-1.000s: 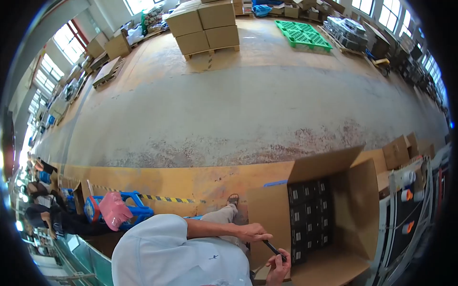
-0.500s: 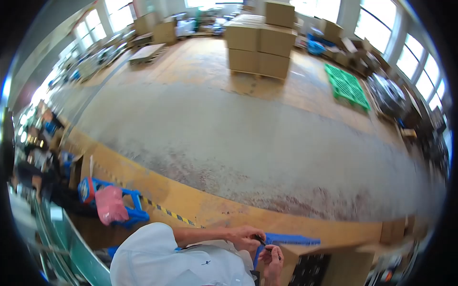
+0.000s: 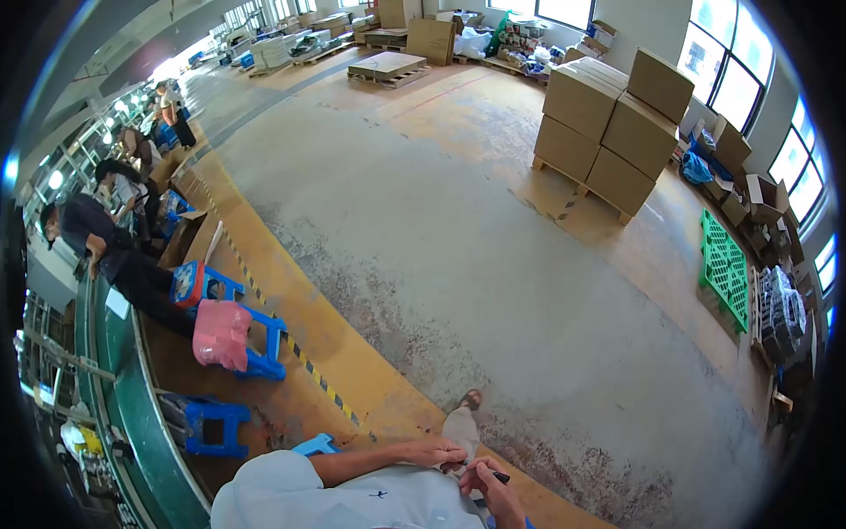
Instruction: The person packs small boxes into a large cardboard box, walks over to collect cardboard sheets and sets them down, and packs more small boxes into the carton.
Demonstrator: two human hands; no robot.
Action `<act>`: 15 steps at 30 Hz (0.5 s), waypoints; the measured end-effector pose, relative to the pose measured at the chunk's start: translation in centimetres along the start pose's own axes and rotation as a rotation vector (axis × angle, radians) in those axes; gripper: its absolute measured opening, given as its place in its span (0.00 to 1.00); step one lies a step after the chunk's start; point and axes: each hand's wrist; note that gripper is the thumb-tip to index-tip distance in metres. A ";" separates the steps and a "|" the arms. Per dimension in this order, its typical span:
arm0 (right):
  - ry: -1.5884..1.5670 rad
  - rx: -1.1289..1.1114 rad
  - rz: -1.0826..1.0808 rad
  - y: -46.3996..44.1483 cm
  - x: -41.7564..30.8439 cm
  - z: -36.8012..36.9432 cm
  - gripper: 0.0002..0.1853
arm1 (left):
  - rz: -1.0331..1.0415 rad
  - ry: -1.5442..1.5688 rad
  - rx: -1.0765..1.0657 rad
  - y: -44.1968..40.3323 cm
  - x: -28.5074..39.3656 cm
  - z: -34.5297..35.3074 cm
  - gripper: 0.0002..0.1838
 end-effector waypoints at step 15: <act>0.249 -0.228 0.064 -28.2 -37.3 -4.9 0.13 | 0.015 -0.078 0.371 -20.9 15.3 -28.9 0.17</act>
Point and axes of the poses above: each hand's wrist, its own y-axis away from the middle knuckle, its own z-axis out of the palm, x = y × z, and after that the axes turned 9 degrees about z, right-handed
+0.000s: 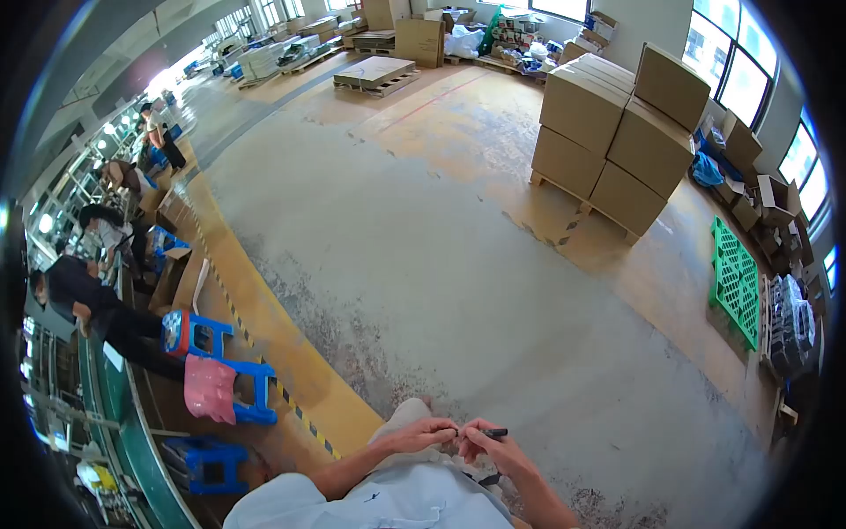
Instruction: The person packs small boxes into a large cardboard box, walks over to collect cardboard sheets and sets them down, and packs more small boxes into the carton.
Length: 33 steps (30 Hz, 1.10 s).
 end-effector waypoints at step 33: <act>0.180 -0.154 0.100 -59.4 -68.3 -27.5 0.15 | -0.007 -0.051 0.394 -57.6 27.5 -56.0 0.20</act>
Point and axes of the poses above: each hand's wrist, its own y-axis away from the middle knuckle, its own z-axis out of the palm, x = y × z, and after that the axes turned 9 degrees about z, right-handed
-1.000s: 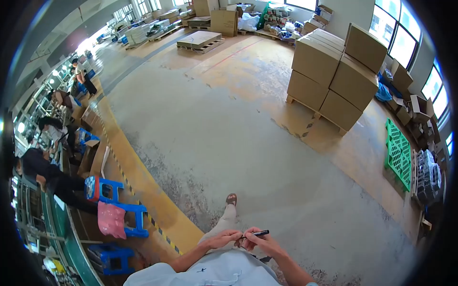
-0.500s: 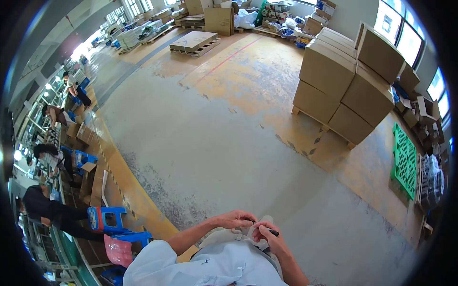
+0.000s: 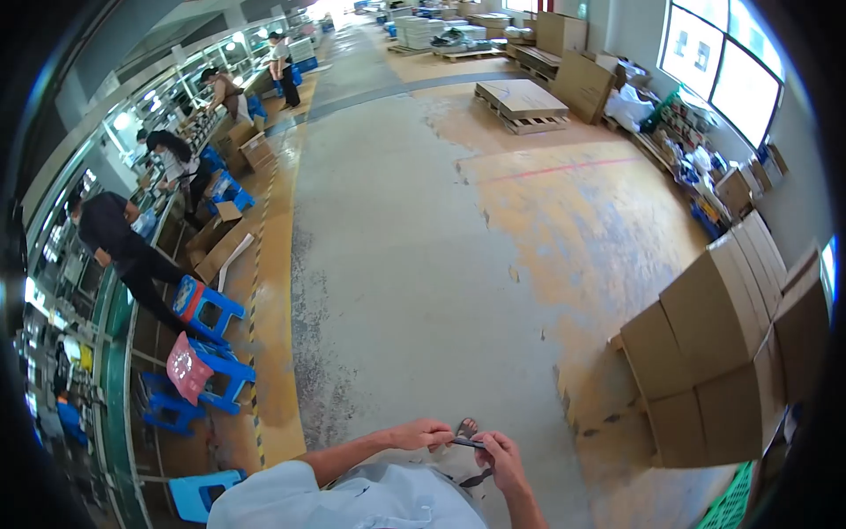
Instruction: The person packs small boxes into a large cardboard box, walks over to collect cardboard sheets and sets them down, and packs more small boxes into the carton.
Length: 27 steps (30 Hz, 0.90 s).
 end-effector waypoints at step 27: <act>0.755 -0.694 0.233 -2.3 19.1 37.5 0.06 | 0.269 0.183 1.591 45.9 -13.3 14.1 0.14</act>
Point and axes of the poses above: each hand's wrist, its own y-axis away from the middle knuckle, its own z-axis out of the palm, x = y × z, and after that the axes turned 9 degrees about z, right-handed
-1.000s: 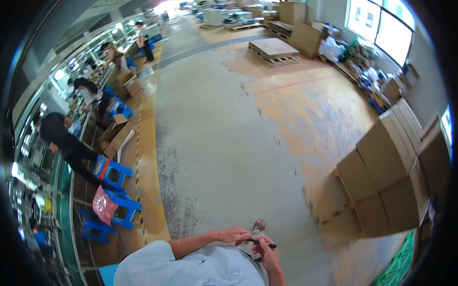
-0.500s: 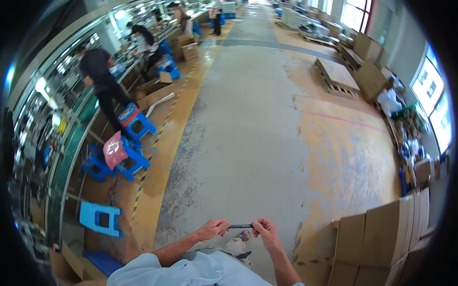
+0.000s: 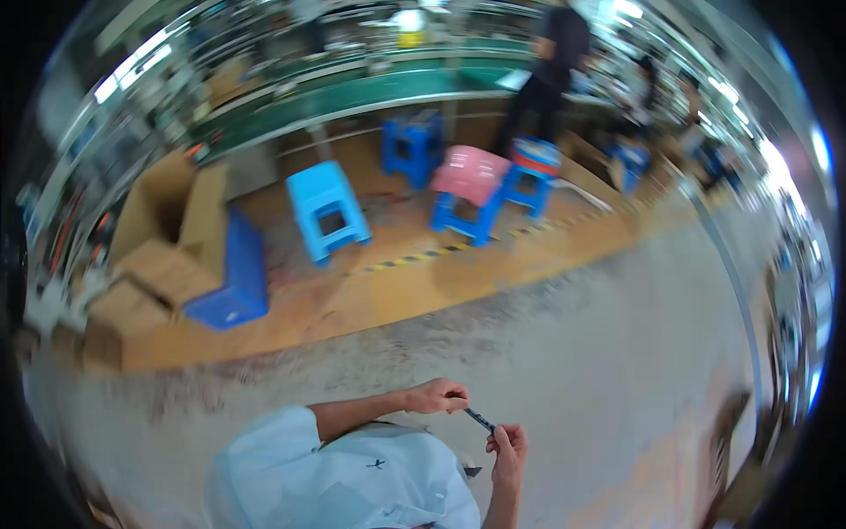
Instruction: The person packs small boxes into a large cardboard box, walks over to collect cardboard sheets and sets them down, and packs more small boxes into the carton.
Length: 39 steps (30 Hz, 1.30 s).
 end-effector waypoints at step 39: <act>0.742 -1.169 0.487 -45.4 1.2 92.1 0.11 | -0.092 -0.390 1.764 33.4 -4.8 -78.8 0.23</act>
Point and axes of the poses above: each hand's wrist, its own y-axis away from the middle knuckle, its own z-axis out of the palm, x = y × z, and after that the axes turned 9 degrees about z, right-handed
